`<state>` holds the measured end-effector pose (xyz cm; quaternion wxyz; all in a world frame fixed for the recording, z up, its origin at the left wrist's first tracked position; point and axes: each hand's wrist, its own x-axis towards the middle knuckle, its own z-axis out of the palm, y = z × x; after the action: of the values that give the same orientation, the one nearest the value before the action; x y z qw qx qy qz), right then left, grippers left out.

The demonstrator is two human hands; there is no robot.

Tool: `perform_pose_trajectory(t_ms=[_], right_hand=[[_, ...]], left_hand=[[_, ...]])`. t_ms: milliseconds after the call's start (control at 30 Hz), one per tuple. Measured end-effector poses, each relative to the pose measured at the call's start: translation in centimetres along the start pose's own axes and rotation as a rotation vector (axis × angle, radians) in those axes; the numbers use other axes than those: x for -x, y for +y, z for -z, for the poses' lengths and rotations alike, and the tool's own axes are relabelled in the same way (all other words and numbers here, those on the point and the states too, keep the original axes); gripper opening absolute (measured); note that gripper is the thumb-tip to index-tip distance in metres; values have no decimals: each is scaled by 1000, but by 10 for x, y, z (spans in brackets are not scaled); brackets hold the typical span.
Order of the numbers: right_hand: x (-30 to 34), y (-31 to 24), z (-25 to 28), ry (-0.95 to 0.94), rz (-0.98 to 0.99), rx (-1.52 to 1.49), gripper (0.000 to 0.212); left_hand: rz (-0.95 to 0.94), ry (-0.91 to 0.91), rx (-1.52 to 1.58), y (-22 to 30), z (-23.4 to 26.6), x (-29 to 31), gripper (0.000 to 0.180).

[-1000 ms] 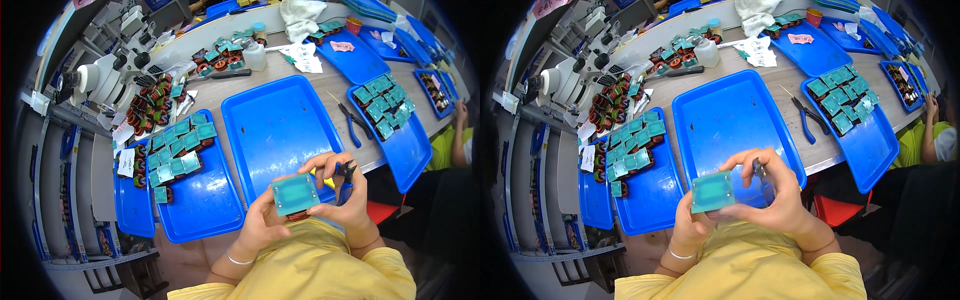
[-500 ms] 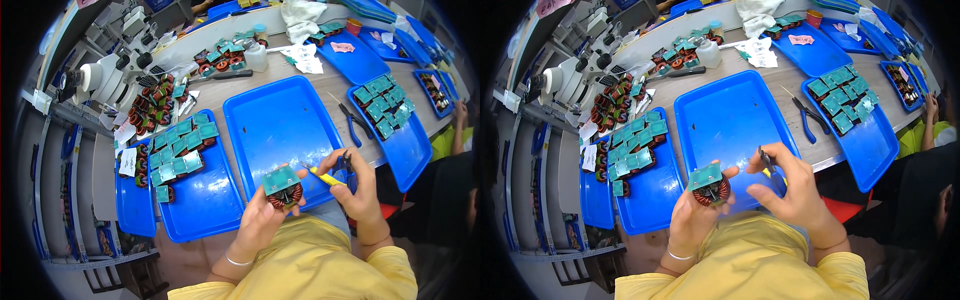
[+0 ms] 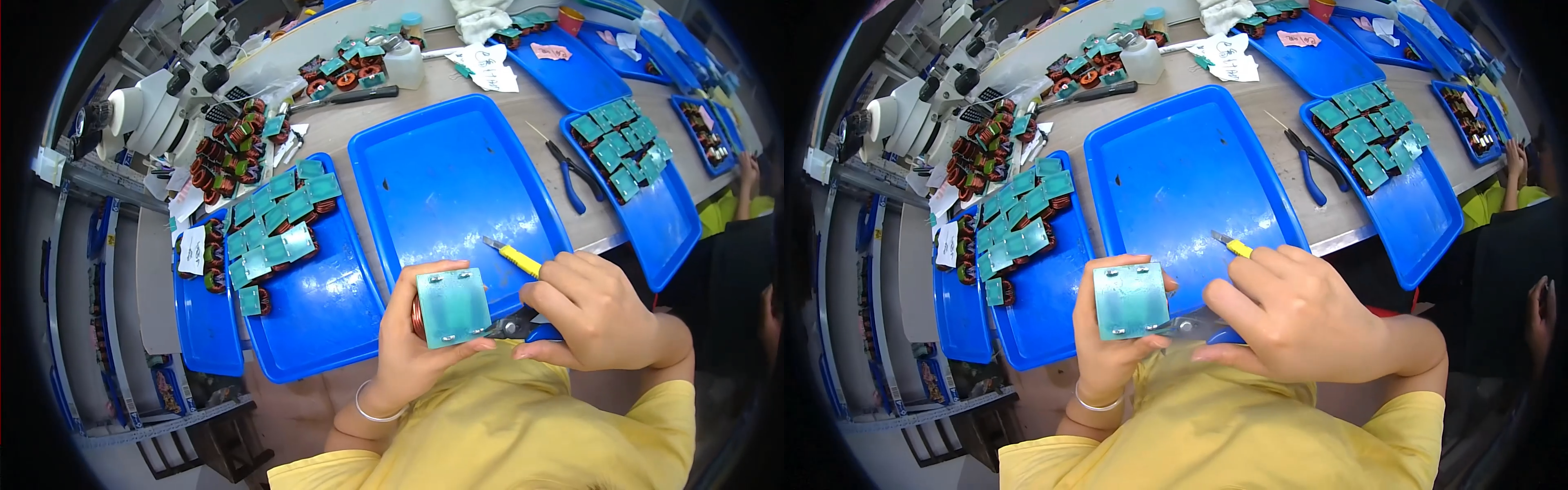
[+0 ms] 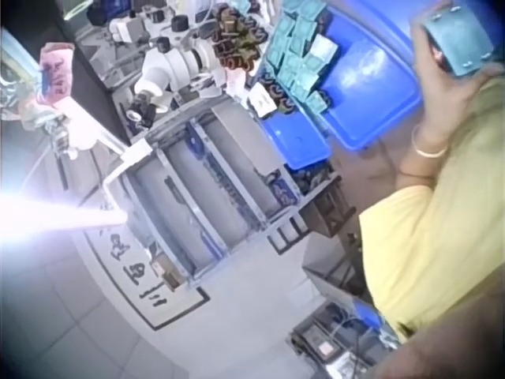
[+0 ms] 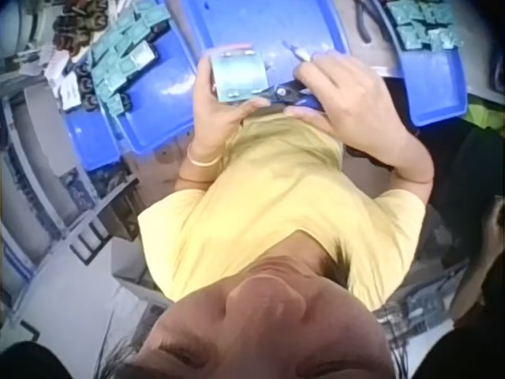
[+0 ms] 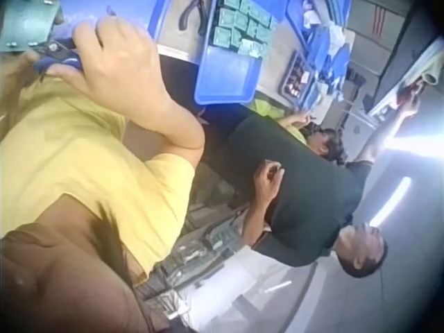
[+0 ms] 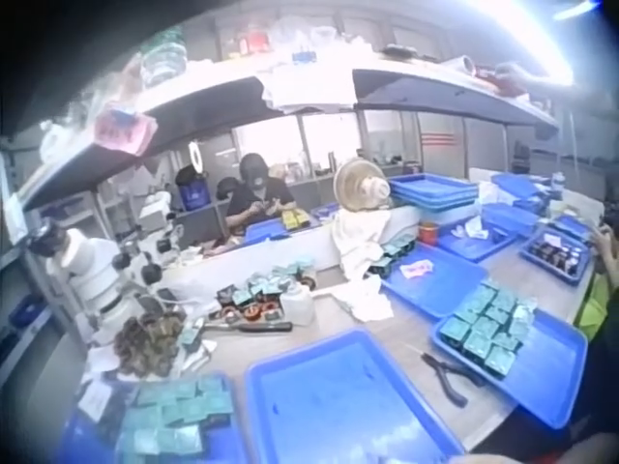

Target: Trimming excess wires and assembling components for small electronic transformers at a workbench.

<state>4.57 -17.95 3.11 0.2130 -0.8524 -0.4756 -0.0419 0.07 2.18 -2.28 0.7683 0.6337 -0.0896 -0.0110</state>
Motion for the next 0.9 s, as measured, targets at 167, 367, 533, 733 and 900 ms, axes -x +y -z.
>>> perform_pose_trajectory(t_ms=[167, 367, 533, 733, 900], right_hand=[[1, -4, -1, 1, 7, 18, 45], [1, -9, 4, -4, 9, 93, 45], [0, -9, 6, -35, 16, 135, 44], [3, -4, 0, -92, -8, 100, 41], [1, 3, -4, -43, -14, 45, 41]], left_hand=[[-78, 4, -168, 0, 1, 3, 69], [-169, 41, -305, 4, -1, 3, 67], [-130, 44, -403, 9, -2, 2, 74], [-68, 24, -361, 10, -1, -1, 65], [-10, -13, -267, 2, 2, -3, 67]])
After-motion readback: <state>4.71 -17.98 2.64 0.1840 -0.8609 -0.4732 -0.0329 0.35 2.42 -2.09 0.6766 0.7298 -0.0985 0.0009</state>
